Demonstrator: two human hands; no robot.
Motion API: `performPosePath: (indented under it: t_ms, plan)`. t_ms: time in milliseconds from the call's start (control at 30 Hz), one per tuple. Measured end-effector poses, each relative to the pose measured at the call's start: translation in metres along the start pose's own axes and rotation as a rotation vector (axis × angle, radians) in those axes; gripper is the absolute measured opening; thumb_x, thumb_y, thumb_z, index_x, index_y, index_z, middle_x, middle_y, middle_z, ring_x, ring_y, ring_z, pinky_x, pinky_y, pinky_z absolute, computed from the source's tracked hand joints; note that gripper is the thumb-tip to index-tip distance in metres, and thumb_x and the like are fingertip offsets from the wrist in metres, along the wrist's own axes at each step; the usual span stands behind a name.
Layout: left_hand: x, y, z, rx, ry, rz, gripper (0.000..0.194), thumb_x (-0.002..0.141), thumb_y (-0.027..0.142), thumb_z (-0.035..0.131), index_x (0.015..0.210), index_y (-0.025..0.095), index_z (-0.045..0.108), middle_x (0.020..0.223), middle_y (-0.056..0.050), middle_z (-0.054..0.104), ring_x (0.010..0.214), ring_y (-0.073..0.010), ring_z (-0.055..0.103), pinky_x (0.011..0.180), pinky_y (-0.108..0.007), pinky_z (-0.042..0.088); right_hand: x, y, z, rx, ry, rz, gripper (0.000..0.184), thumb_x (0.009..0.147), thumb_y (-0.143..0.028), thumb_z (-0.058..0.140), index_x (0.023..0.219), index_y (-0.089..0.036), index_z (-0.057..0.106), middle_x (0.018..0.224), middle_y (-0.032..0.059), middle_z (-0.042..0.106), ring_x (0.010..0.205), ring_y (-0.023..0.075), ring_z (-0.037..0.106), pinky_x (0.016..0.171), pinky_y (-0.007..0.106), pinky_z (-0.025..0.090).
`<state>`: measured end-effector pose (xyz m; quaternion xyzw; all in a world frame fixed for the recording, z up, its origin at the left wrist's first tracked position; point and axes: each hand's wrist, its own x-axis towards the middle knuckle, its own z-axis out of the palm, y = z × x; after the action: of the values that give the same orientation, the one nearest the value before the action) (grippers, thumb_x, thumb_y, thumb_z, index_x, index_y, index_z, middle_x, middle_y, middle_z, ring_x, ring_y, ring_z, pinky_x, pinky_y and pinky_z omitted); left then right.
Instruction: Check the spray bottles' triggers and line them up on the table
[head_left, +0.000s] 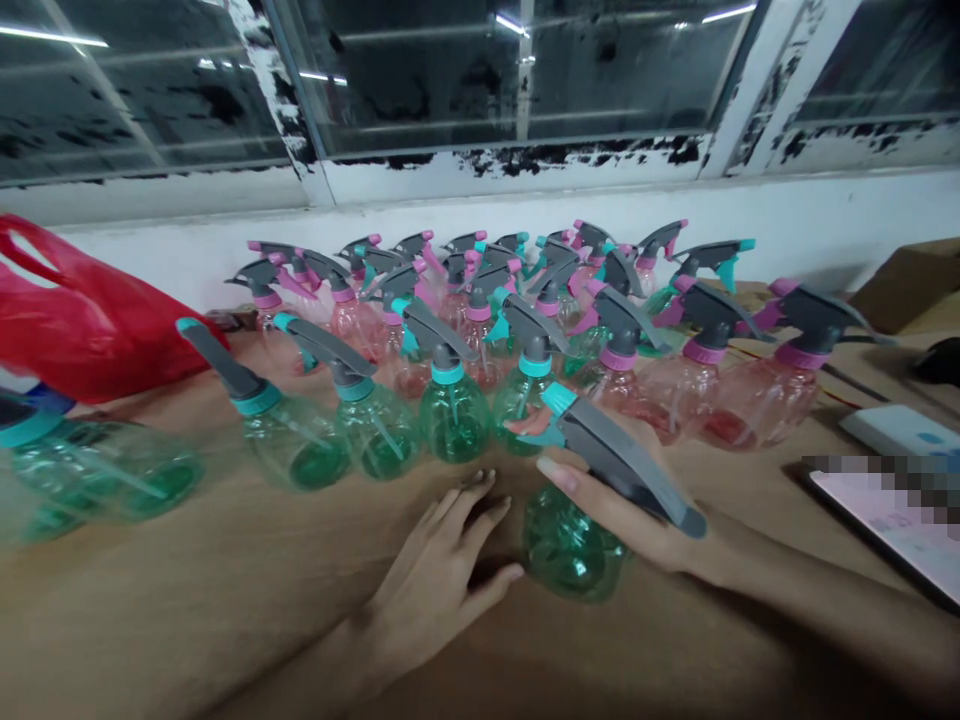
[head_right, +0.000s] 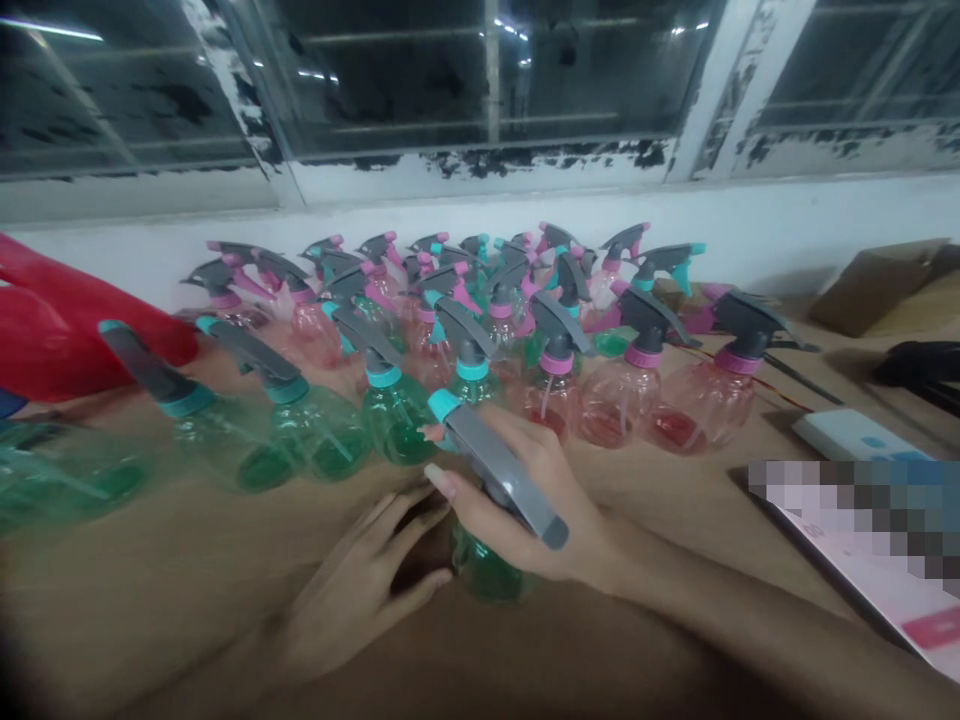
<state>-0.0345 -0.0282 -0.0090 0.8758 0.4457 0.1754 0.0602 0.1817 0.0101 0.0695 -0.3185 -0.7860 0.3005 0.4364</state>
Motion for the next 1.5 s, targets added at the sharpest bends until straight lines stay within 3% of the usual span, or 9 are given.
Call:
performPosePath:
  t_ms: [167,333,567,700,833,1067,1200,1333,1500]
  plan:
    - [-0.001,-0.001,0.0,0.008,0.038,0.006,0.052,0.087,0.042,0.06,0.134,0.023,0.047,0.134,-0.011,0.05,0.121,-0.0338,0.047,0.099,-0.053,0.039,0.004,-0.003,-0.007,0.002,-0.036,-0.062,0.014,0.081,-0.038,0.061,0.089,-0.026,0.062,0.078,0.0014,0.063,0.066,0.0177,0.061,0.062,0.034,0.05]
    - [0.001,-0.001,0.0,-0.023,0.008,-0.002,0.053,0.087,0.043,0.061,0.134,0.023,0.046,0.13,-0.01,0.053,0.117,-0.0322,0.05,0.099,-0.053,0.039,0.006,-0.005,-0.009,-0.037,-0.037,0.003,0.017,0.083,-0.039,0.058,0.073,-0.025,0.06,0.064,-0.0008,0.06,0.053,0.0149,0.056,0.053,0.031,0.047]
    - [0.0,-0.001,0.001,-0.003,0.003,0.001,0.053,0.089,0.044,0.057,0.136,0.024,0.042,0.136,-0.01,0.048,0.124,-0.0314,0.044,0.101,-0.051,0.037,0.001,0.0,-0.003,0.035,0.079,-0.022,0.018,0.082,-0.031,0.062,0.099,-0.024,0.063,0.089,0.0022,0.069,0.081,0.0186,0.066,0.073,0.034,0.052]
    - [0.0,-0.001,0.001,-0.01,0.004,0.006,0.055,0.09,0.043,0.057,0.138,0.025,0.039,0.139,-0.009,0.045,0.125,-0.0307,0.044,0.102,-0.05,0.036,-0.003,0.002,0.0,0.062,0.102,0.011,0.02,0.084,-0.028,0.061,0.103,-0.024,0.063,0.098,0.0023,0.069,0.089,0.0184,0.066,0.08,0.034,0.052]
    - [0.0,-0.002,0.002,0.001,0.002,0.019,0.053,0.09,0.044,0.056,0.137,0.023,0.041,0.138,-0.01,0.046,0.124,-0.0312,0.044,0.102,-0.049,0.036,-0.003,0.0,0.001,0.12,0.047,0.106,0.023,0.084,-0.03,0.061,0.107,-0.026,0.062,0.097,0.0015,0.069,0.081,0.0179,0.067,0.072,0.033,0.055]
    - [-0.002,-0.002,0.004,0.059,0.004,0.026,0.048,0.093,0.045,0.052,0.133,0.02,0.044,0.137,-0.011,0.045,0.124,-0.0299,0.044,0.103,-0.048,0.035,-0.002,-0.002,-0.004,0.382,-0.144,0.184,0.037,0.083,-0.027,0.063,0.119,-0.028,0.055,0.132,0.004,0.055,0.116,0.0211,0.057,0.1,0.04,0.047]
    - [-0.001,-0.001,0.003,0.063,-0.007,0.029,0.048,0.093,0.044,0.053,0.133,0.02,0.043,0.137,-0.011,0.045,0.124,-0.0301,0.044,0.102,-0.049,0.036,-0.002,-0.001,-0.008,0.383,-0.186,0.225,0.04,0.081,-0.029,0.065,0.12,-0.031,0.055,0.132,0.0041,0.056,0.107,0.0221,0.062,0.094,0.042,0.051]
    - [0.0,0.0,0.0,0.055,-0.034,0.02,0.048,0.093,0.043,0.053,0.134,0.02,0.043,0.138,-0.012,0.045,0.124,-0.0307,0.044,0.1,-0.05,0.038,-0.004,-0.001,-0.007,0.346,-0.163,0.242,0.032,0.081,-0.03,0.065,0.112,-0.03,0.058,0.118,0.0029,0.062,0.096,0.0188,0.064,0.08,0.034,0.056]
    - [0.0,0.0,0.001,0.049,-0.008,0.031,0.049,0.092,0.041,0.055,0.134,0.019,0.042,0.138,-0.012,0.045,0.125,-0.0307,0.043,0.101,-0.049,0.038,-0.004,-0.001,-0.004,0.347,-0.092,0.149,0.03,0.075,-0.036,0.069,0.102,-0.027,0.061,0.104,0.003,0.064,0.083,0.0173,0.063,0.076,0.034,0.054]
